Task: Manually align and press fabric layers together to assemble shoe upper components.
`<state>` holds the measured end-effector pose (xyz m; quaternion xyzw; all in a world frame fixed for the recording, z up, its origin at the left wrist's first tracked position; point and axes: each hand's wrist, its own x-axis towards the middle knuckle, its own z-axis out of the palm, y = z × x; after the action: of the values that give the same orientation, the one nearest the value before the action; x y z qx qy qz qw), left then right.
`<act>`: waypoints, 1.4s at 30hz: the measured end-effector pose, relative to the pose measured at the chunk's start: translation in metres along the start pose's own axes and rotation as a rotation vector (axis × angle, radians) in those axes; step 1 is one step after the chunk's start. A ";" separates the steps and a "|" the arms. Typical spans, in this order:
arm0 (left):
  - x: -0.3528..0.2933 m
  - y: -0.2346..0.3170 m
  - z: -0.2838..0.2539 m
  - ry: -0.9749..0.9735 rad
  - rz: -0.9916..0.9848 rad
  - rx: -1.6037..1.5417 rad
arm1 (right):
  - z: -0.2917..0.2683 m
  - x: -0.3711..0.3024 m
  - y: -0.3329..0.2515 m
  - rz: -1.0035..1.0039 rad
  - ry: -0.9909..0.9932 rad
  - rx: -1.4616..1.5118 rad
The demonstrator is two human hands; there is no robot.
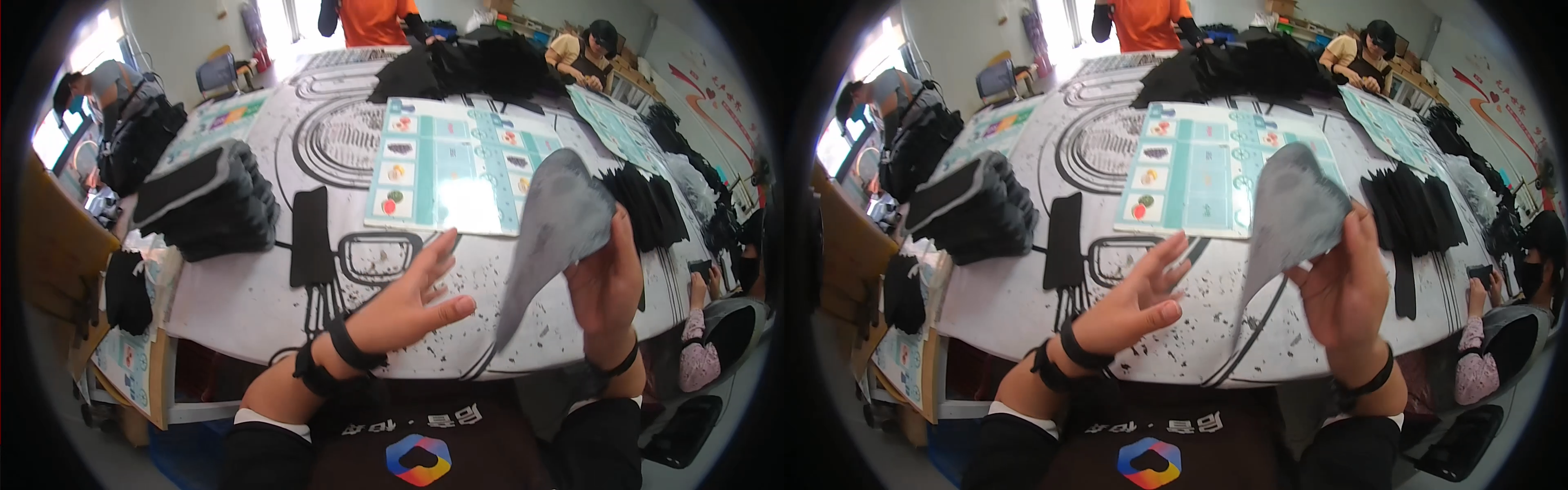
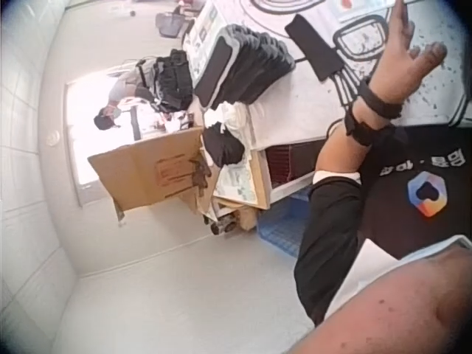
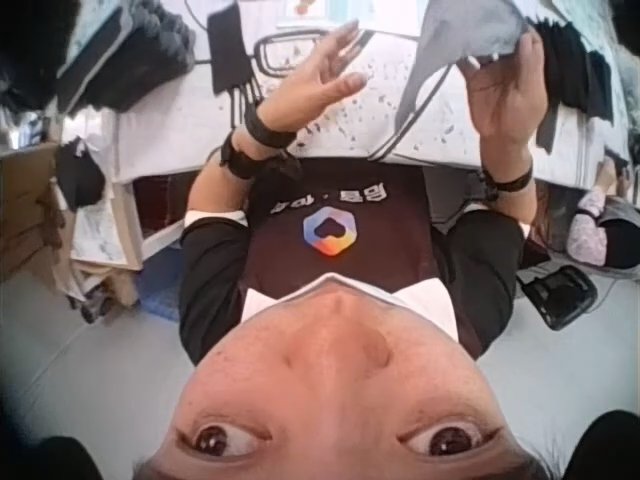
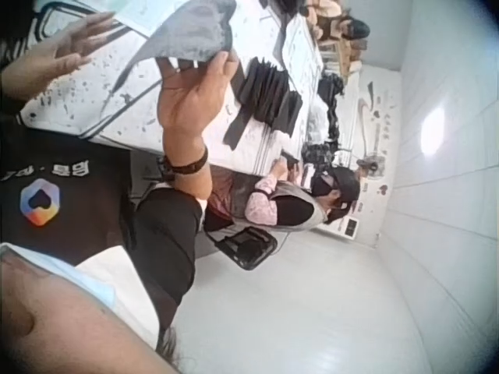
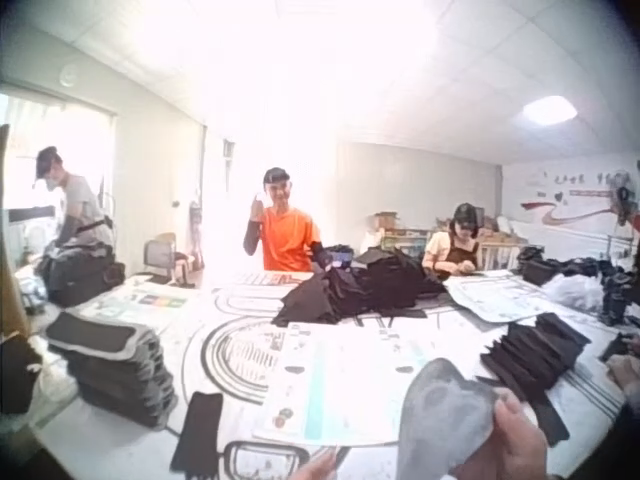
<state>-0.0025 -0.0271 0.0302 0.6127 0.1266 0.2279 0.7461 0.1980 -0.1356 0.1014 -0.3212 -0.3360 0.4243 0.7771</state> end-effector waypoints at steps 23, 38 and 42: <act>-0.092 -0.021 -0.026 0.401 -0.240 0.635 | -0.049 -0.080 0.071 -0.144 -0.258 -1.382; -0.097 -0.033 -0.029 0.462 0.171 1.328 | -0.075 -0.084 0.078 -0.300 -0.363 -1.497; -0.101 -0.029 -0.025 0.489 0.101 1.286 | -0.072 -0.088 0.075 -0.270 -0.312 -1.520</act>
<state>-0.0965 -0.0596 -0.0122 0.8698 0.3725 0.2736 0.1729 0.1857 -0.1959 -0.0203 -0.6577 -0.6754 0.0206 0.3330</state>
